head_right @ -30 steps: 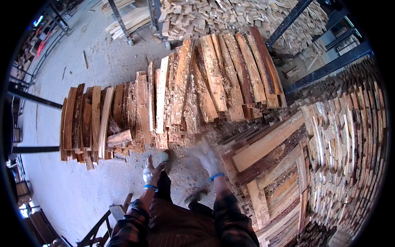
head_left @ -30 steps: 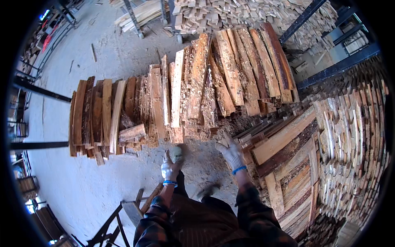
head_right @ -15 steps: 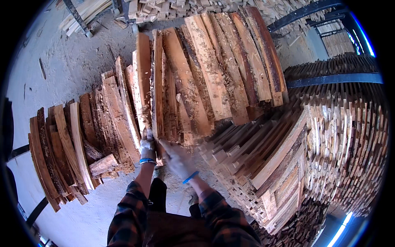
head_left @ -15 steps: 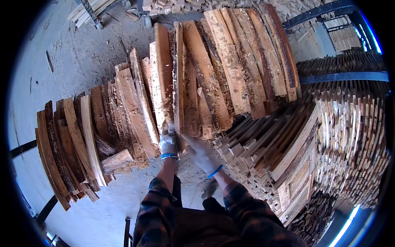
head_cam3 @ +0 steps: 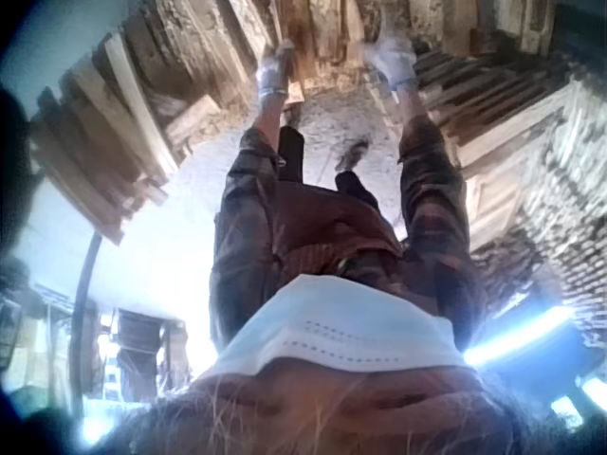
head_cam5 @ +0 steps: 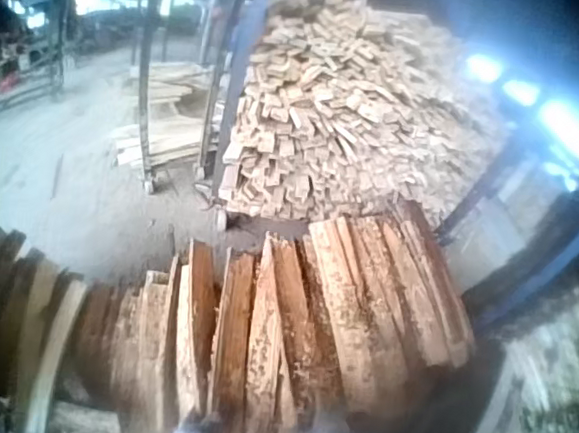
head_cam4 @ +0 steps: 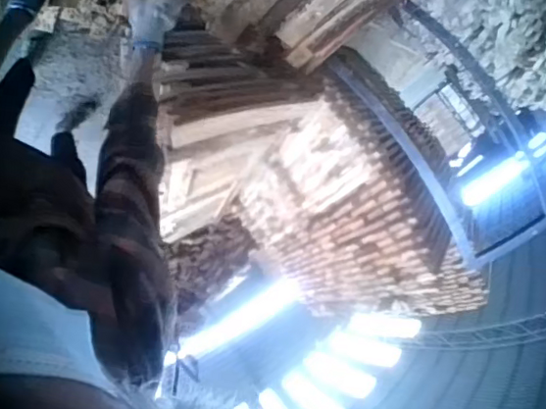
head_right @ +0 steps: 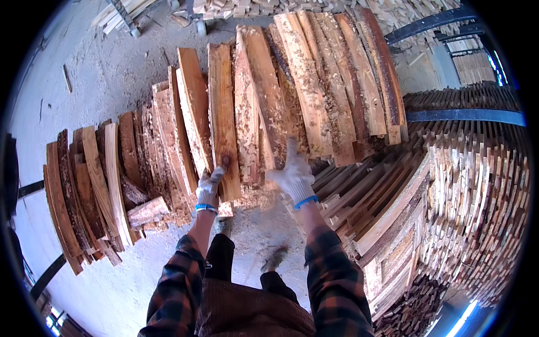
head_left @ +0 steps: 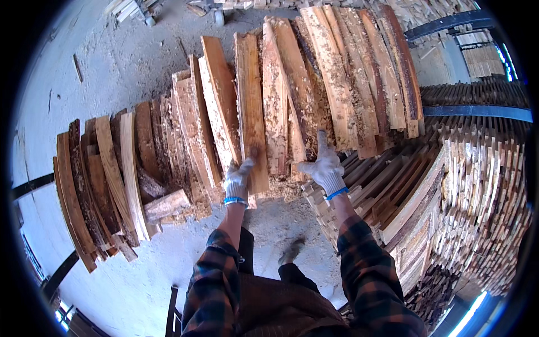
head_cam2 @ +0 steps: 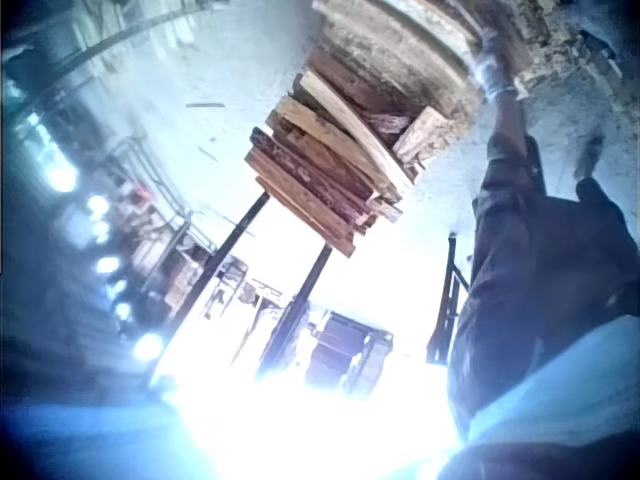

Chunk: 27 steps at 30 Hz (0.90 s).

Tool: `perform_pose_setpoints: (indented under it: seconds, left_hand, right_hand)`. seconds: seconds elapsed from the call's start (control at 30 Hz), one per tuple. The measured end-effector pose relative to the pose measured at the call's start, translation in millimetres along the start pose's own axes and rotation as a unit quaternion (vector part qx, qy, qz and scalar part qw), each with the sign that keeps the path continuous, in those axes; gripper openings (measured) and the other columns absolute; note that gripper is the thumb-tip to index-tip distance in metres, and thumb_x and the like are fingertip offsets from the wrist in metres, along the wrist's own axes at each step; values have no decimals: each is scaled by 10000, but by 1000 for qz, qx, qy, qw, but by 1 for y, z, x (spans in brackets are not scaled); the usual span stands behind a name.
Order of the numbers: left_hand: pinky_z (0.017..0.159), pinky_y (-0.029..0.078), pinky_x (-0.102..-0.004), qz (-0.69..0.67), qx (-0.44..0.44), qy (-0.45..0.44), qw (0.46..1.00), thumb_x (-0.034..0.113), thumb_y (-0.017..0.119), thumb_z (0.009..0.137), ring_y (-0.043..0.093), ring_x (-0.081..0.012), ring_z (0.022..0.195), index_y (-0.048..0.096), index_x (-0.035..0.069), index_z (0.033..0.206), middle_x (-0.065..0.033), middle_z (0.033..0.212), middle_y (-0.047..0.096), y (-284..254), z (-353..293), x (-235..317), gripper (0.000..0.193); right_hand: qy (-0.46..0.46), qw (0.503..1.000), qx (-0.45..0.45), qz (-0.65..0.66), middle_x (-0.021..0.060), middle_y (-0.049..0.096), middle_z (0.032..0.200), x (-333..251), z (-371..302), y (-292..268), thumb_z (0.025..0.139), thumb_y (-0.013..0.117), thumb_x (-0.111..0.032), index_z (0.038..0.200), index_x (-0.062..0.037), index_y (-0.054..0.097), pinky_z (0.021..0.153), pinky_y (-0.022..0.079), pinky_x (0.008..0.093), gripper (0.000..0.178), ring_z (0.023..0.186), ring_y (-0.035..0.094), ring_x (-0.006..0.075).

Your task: The person repeatedly picks up wooden planks from a large pile and stacks them onto a metal rack. The worker wears gloves and a plaid shirt, handling the lumber one piece at a time to build a neat stack.

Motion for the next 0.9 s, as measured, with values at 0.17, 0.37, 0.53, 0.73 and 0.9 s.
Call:
perform_pose_setpoints:
  seconds: [0.17, 0.37, 0.53, 0.73, 0.9]
  left_hand:
    - [740, 505, -229, -49, -45, 6, 998, 62, 509, 934, 629, -157, 894, 472, -21, 1172, -99, 1025, 661, -2, -16, 6, 255]
    - [697, 449, -271, 140, 70, -47, 987, 378, 702, 856, 543, -112, 777, 630, 1, 1017, -29, 875, 620, -4, -89, 30, 417]
    - [732, 463, -236, 75, 47, 12, 996, 278, 686, 886, 583, -107, 872, 609, 16, 1139, -26, 990, 641, 25, -108, 42, 372]
    - [789, 491, -267, 76, 0, 44, 996, 223, 706, 863, 620, -147, 863, 548, -38, 1264, -93, 1021, 682, 35, -130, 80, 504]
    - [685, 481, -237, 264, 56, 107, 957, 216, 711, 869, 578, -88, 802, 559, -43, 1253, -71, 1001, 668, 44, -135, 123, 487]
  right_hand:
    - [-76, 945, -79, 308, 304, 415, 1384, -69, -55, 47, 675, 805, -330, 1508, -35, 103, 1030, 423, 463, 1129, 1175, 542, 379]
    - [-5, 711, -210, 671, 147, 546, 1291, -61, -85, 103, 774, 773, -216, 1480, -43, 259, 951, 450, 308, 890, 1156, 541, 209]
    - [39, 657, -246, 711, 34, 634, 1088, -51, -60, 101, 800, 774, -215, 1285, -28, 519, 860, 485, 269, 578, 975, 593, 134]
    - [176, 521, -212, 808, 84, 654, 1004, -56, -72, 119, 978, 539, -305, 1140, -18, 586, 811, 521, 335, 333, 897, 621, 205]
    - [142, 417, -299, 846, 79, 666, 951, -71, -79, 144, 1001, 454, -402, 1114, -35, 588, 745, 546, 301, 406, 839, 646, 178]
Point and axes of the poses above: each hand's wrist, its own z-axis towards the middle knuckle, its own y-axis out of the palm, x = y × z, the point moved 6 cm from there along z, towards the middle knuckle
